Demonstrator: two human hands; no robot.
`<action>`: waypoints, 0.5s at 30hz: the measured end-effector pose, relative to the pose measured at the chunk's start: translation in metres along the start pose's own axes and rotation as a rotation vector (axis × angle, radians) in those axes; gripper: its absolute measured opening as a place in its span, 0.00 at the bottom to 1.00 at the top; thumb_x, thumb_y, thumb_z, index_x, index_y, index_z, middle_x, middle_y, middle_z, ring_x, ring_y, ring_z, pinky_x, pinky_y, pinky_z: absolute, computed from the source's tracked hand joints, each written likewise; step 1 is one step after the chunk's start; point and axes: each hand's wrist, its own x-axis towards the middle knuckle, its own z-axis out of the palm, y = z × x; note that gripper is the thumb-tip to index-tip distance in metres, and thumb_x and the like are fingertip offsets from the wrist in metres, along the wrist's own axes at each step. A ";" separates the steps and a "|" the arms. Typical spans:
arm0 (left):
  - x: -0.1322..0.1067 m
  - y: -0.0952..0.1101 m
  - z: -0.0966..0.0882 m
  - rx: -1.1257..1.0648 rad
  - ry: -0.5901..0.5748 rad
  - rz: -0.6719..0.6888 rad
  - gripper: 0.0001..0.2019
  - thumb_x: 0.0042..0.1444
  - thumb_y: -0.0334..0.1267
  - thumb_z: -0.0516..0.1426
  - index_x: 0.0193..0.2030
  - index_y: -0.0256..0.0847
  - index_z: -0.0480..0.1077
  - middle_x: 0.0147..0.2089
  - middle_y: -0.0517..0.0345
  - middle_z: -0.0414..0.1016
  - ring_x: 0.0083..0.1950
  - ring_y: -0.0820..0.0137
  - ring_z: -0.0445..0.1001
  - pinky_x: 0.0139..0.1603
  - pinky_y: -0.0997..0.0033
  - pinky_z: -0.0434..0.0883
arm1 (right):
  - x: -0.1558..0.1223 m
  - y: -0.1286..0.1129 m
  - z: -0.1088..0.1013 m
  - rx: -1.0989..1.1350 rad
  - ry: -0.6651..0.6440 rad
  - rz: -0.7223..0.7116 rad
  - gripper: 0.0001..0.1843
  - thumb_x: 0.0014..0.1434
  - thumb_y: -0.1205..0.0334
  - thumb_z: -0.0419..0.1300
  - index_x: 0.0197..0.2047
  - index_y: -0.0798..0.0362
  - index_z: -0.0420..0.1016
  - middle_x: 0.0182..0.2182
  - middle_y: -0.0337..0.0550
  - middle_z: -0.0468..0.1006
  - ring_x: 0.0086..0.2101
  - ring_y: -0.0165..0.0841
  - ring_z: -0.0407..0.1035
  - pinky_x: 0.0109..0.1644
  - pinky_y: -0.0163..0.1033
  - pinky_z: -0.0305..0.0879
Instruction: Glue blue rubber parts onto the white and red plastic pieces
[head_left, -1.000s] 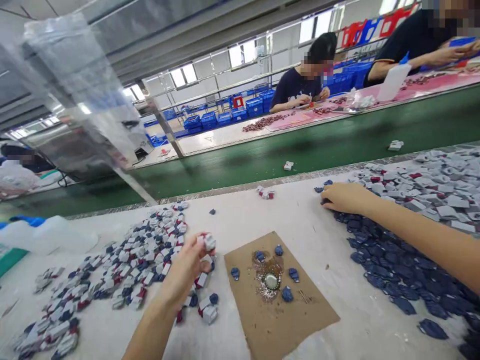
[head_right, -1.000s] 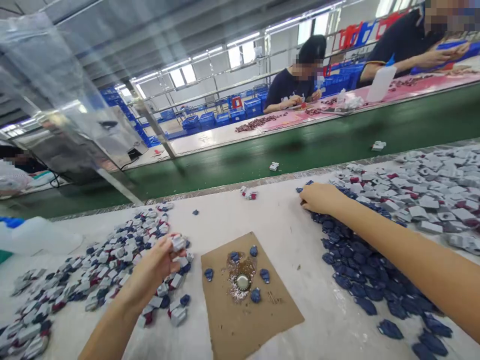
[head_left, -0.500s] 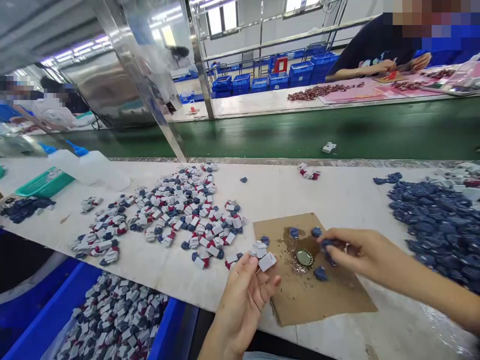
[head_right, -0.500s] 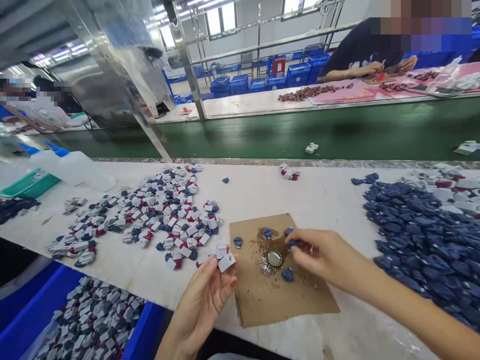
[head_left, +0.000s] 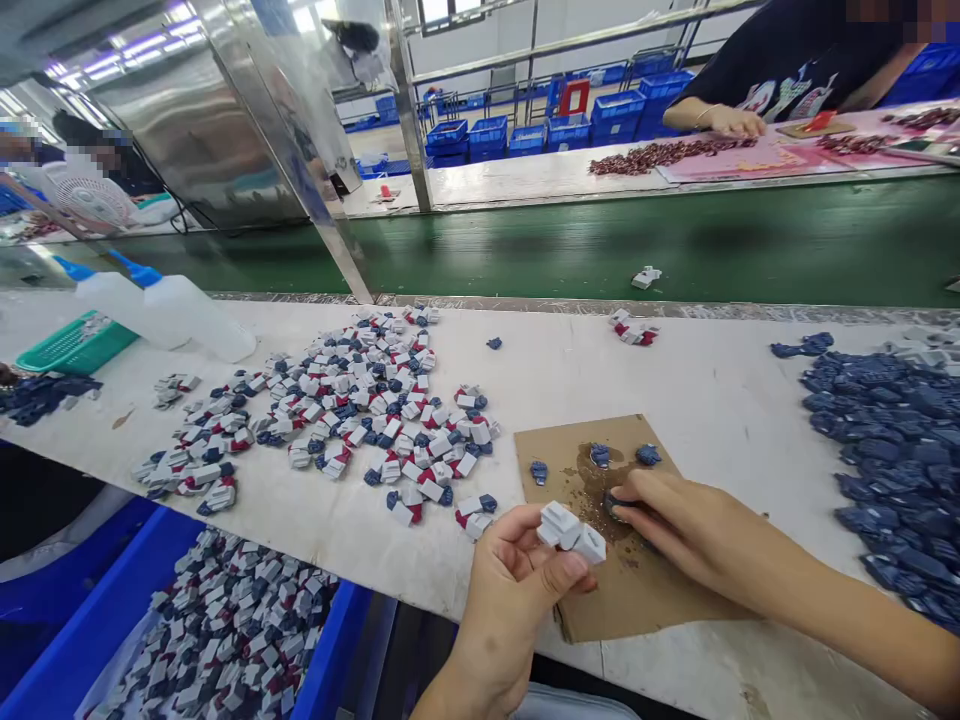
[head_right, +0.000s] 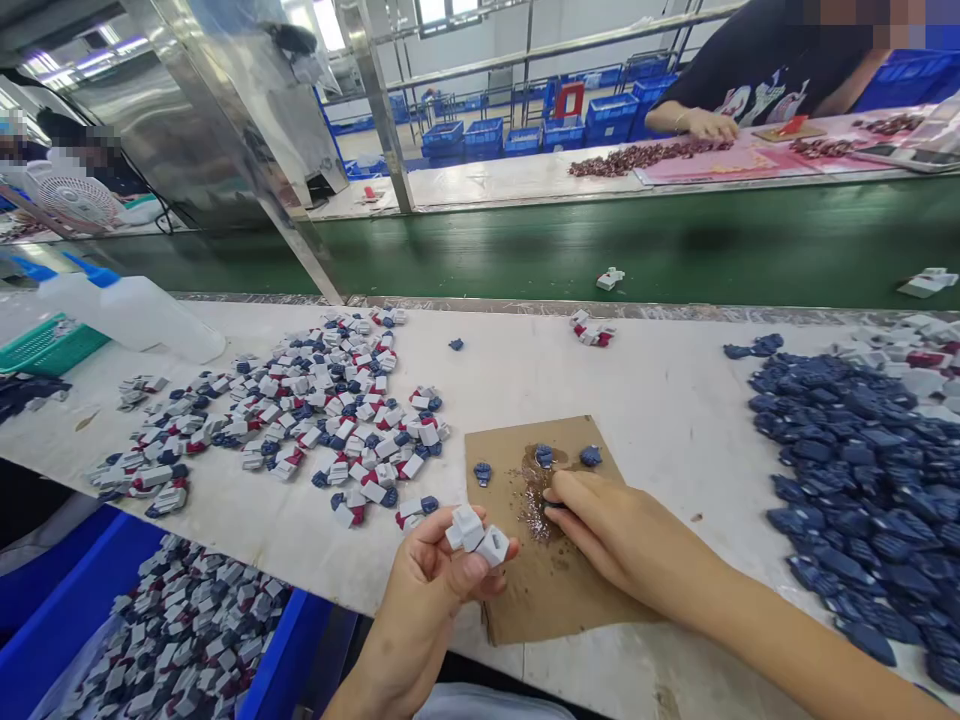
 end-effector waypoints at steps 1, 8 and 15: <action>0.000 0.000 0.001 -0.005 0.001 0.016 0.21 0.30 0.37 0.75 0.34 0.37 0.79 0.29 0.57 0.80 0.32 0.72 0.78 0.30 0.79 0.73 | -0.002 -0.006 -0.003 0.055 0.061 0.000 0.07 0.67 0.59 0.51 0.37 0.49 0.67 0.29 0.41 0.76 0.28 0.35 0.72 0.29 0.38 0.68; -0.006 0.002 0.008 0.010 -0.011 0.078 0.17 0.28 0.34 0.76 0.28 0.40 0.79 0.27 0.61 0.81 0.30 0.76 0.78 0.34 0.82 0.73 | -0.013 -0.060 -0.022 0.351 0.298 0.031 0.02 0.64 0.60 0.58 0.39 0.44 0.67 0.30 0.36 0.75 0.31 0.31 0.75 0.28 0.29 0.71; -0.005 0.000 0.001 0.115 -0.100 0.105 0.15 0.31 0.29 0.74 0.29 0.43 0.80 0.29 0.60 0.83 0.32 0.72 0.79 0.34 0.79 0.75 | -0.015 -0.064 -0.022 0.344 0.113 0.056 0.03 0.65 0.59 0.56 0.39 0.46 0.69 0.30 0.38 0.76 0.29 0.32 0.74 0.27 0.32 0.71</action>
